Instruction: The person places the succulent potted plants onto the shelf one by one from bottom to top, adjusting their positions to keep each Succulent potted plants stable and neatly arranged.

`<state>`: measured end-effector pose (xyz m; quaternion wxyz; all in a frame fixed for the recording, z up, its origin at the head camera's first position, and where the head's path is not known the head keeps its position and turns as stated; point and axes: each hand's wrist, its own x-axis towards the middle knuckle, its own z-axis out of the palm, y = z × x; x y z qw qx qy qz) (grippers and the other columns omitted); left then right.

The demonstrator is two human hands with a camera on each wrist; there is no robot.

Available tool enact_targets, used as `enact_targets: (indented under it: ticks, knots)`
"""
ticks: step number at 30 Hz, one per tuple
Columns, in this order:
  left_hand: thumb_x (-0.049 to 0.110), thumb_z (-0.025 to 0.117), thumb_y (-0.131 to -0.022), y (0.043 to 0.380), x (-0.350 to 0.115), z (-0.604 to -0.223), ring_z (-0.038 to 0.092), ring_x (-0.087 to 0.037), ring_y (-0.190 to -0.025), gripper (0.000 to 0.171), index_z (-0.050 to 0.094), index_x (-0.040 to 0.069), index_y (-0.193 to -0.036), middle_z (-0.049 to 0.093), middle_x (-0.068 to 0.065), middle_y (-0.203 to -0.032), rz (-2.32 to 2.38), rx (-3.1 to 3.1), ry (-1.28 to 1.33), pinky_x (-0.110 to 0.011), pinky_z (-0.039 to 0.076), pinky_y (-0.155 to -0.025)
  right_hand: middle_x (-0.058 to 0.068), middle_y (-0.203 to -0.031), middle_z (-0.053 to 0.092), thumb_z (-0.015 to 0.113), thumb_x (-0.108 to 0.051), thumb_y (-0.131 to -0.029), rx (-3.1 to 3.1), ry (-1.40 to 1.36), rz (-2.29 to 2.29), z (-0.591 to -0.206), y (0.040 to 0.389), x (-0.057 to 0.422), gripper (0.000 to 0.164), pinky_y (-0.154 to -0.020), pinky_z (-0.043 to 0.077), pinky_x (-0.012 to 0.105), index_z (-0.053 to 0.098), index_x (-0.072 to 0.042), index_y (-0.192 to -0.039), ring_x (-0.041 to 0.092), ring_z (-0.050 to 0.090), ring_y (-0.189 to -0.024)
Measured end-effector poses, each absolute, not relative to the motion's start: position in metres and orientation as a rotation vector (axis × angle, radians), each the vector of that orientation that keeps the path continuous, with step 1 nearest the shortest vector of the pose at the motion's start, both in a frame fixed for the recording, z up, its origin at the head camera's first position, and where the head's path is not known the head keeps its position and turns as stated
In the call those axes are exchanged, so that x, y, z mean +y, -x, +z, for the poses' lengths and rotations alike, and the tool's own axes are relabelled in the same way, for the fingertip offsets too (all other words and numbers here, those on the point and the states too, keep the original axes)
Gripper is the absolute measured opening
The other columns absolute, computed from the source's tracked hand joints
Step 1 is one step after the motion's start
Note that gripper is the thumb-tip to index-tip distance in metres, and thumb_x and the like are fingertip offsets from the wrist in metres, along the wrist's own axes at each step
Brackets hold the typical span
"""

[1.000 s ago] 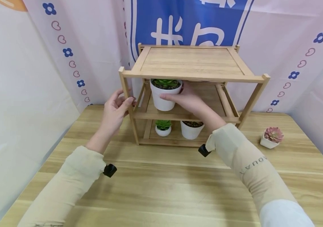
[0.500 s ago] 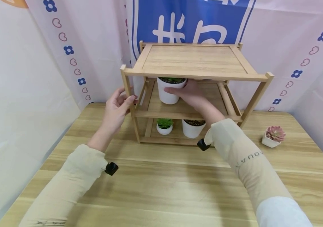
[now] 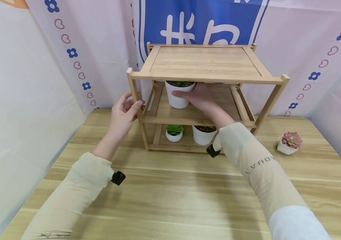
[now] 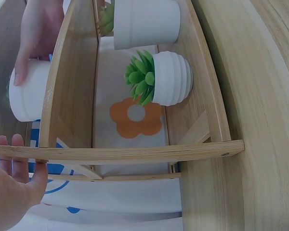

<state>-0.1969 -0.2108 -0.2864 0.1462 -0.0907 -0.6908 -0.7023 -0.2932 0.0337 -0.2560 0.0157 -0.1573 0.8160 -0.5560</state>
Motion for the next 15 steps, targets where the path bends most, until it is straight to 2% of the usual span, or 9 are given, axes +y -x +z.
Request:
enact_targets:
  ticks: [2, 9, 12, 15]
  knots:
    - [0.008, 0.056, -0.106, 0.197, -0.2112, -0.2867, 0.067, -0.015, -0.101, 0.038, 0.05, 0.004, -0.144, 0.066, -0.013, -0.112, -2.021, -1.988, 0.261, -0.051, 0.049, -0.106, 0.003, -0.156, 0.042, 0.084, -0.042, -0.085, 2.547, 0.479, -1.722, -0.2561, 0.294, 0.0323, 0.096, -0.114, 0.038, 0.033, 0.029, -0.018, -0.16, 0.018, 0.042, -0.141]
    - [0.008, 0.056, -0.106, 0.198, -0.212, -0.287, 0.066, -0.018, -0.102, 0.038, 0.05, 0.005, -0.144, 0.067, -0.006, -0.108, -2.019, -1.99, 0.27, -0.052, 0.049, -0.106, 0.004, -0.155, 0.042, 0.083, -0.041, -0.086, 2.531, 0.477, -1.744, -0.2574, 0.2975, 0.0307, 0.095, -0.115, 0.037, 0.033, 0.029, -0.017, -0.16, 0.018, 0.043, -0.14]
    - [0.008, 0.056, -0.106, 0.198, -0.2121, -0.2866, 0.066, -0.018, -0.101, 0.039, 0.049, 0.005, -0.144, 0.066, -0.01, -0.11, -2.021, -1.991, 0.27, -0.051, 0.049, -0.106, 0.004, -0.155, 0.042, 0.083, -0.041, -0.086, 2.538, 0.475, -1.733, -0.2569, 0.2971, 0.0297, 0.095, -0.115, 0.037, 0.033, 0.029, -0.017, -0.16, 0.018, 0.043, -0.14]
    - [0.008, 0.055, -0.106, 0.1976, -0.2122, -0.2859, 0.066, -0.019, -0.102, 0.039, 0.049, 0.005, -0.145, 0.066, -0.008, -0.11, -2.015, -2.004, 0.27, -0.053, 0.048, -0.107, 0.004, -0.155, 0.042, 0.083, -0.041, -0.086, 2.539, 0.472, -1.728, -0.2568, 0.2963, 0.0286, 0.095, -0.114, 0.037, 0.033, 0.029, -0.017, -0.16, 0.019, 0.043, -0.14]
